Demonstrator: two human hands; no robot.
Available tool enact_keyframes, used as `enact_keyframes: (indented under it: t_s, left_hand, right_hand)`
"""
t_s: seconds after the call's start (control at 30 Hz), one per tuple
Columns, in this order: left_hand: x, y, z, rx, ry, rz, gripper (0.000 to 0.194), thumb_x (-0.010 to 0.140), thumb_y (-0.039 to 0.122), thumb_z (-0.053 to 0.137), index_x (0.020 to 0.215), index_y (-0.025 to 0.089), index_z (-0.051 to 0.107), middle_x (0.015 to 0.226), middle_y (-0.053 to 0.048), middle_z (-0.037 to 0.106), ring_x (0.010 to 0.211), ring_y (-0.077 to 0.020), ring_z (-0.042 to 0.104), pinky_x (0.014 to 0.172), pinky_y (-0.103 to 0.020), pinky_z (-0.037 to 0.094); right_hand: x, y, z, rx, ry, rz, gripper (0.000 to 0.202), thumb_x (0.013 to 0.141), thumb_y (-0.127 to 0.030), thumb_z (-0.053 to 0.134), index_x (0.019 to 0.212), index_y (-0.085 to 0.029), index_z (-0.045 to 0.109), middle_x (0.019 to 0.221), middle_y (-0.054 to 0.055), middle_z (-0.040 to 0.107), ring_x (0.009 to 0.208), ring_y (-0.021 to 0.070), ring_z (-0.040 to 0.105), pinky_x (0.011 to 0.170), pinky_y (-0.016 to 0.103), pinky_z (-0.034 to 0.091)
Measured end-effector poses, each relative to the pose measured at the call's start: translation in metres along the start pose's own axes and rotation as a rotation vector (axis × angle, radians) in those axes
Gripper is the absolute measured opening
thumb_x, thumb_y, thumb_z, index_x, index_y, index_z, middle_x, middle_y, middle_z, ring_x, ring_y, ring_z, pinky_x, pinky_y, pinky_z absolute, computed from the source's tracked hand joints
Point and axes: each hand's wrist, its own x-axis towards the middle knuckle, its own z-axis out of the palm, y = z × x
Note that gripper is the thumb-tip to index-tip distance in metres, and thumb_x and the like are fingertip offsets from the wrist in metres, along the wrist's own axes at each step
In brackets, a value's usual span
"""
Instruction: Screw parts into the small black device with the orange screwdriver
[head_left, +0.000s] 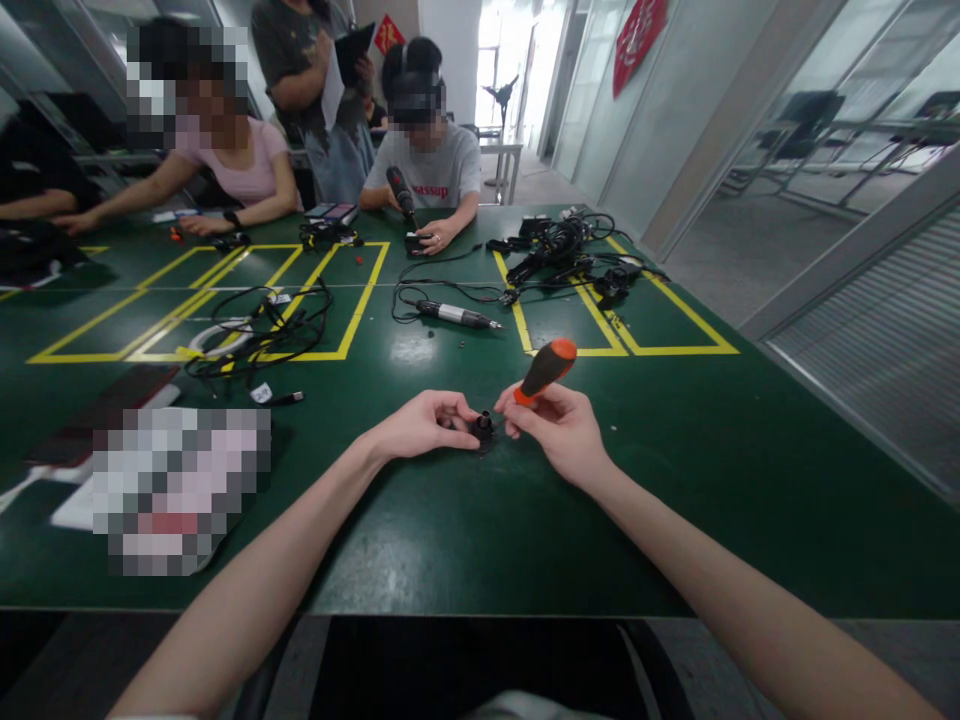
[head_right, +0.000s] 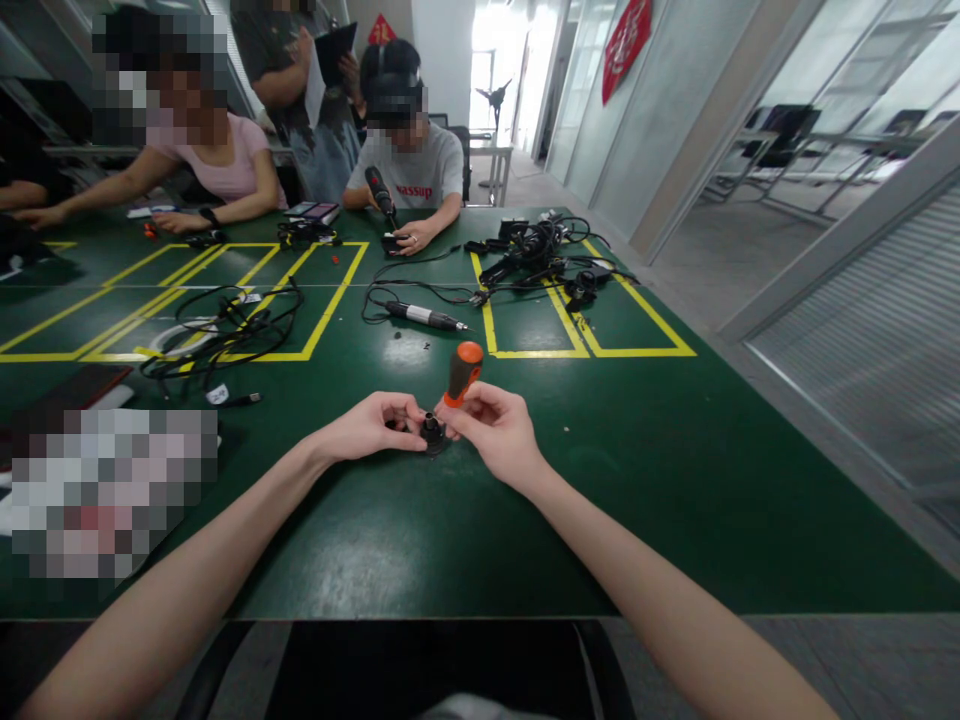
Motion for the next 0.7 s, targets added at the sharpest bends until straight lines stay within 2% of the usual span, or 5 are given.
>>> enact_keyframes:
  t_s: [0.13,0.3,0.47,0.57,0.7]
  left_hand:
    - [-0.0006,0.0019,-0.0010,-0.009,-0.002,-0.039,0.044,0.059,0.039,0.096,0.079,0.015,0.064,0.074,0.002,0.071,0.064,-0.0085,0.061,0.070,-0.026,0.050]
    - [-0.0012,0.0021,-0.0018,0.012,-0.009,-0.012,0.040,0.063,0.034,0.093,0.081,0.014,0.065,0.072,0.002,0.071,0.063,-0.0075,0.061,0.067,-0.023,0.048]
    - [-0.0008,0.0000,0.0005,0.033,0.033,-0.014,0.040,0.061,0.030,0.094,0.079,0.014,0.062,0.068,0.003,0.069,0.061,-0.0080,0.062,0.065,-0.023,0.048]
    - [0.0002,-0.0014,0.0000,-0.004,0.016,-0.034,0.040,0.061,0.032,0.095,0.079,0.014,0.063,0.069,0.003,0.070,0.064,-0.0095,0.065,0.070,-0.026,0.052]
    - [0.0005,-0.0030,-0.0046,-0.054,-0.025,-0.051,0.040,0.063,0.034,0.095,0.082,0.014,0.065,0.077,0.001,0.074,0.068,-0.0100,0.068,0.075,-0.027,0.054]
  right_hand:
    - [0.0005,-0.0002,-0.0002,0.020,-0.006,0.005,0.037,0.077,-0.056,0.085,0.078,-0.020,0.076,0.065,0.002,0.071,0.052,0.0137,0.061,0.054,0.032,0.057]
    - [0.0002,0.0001,0.0010,0.034,-0.037,0.008,0.040,0.084,-0.058,0.079,0.088,-0.018,0.078,0.075,0.007,0.078,0.054,0.0142,0.064,0.055,0.032,0.057]
    - [-0.0008,0.0022,0.0037,0.111,-0.009,-0.029,0.035,0.083,-0.052,0.083,0.090,-0.021,0.068,0.076,0.003,0.079,0.053,0.0125,0.065,0.054,0.028,0.057]
    - [-0.0007,0.0021,0.0041,0.090,-0.008,-0.026,0.034,0.083,-0.050,0.083,0.084,-0.021,0.064,0.075,0.002,0.078,0.052,0.0118,0.064,0.053,0.027,0.056]
    - [0.0003,0.0013,0.0028,0.085,-0.012,-0.023,0.035,0.083,-0.052,0.082,0.085,-0.021,0.067,0.078,0.003,0.077,0.053,0.0114,0.063,0.053,0.027,0.055]
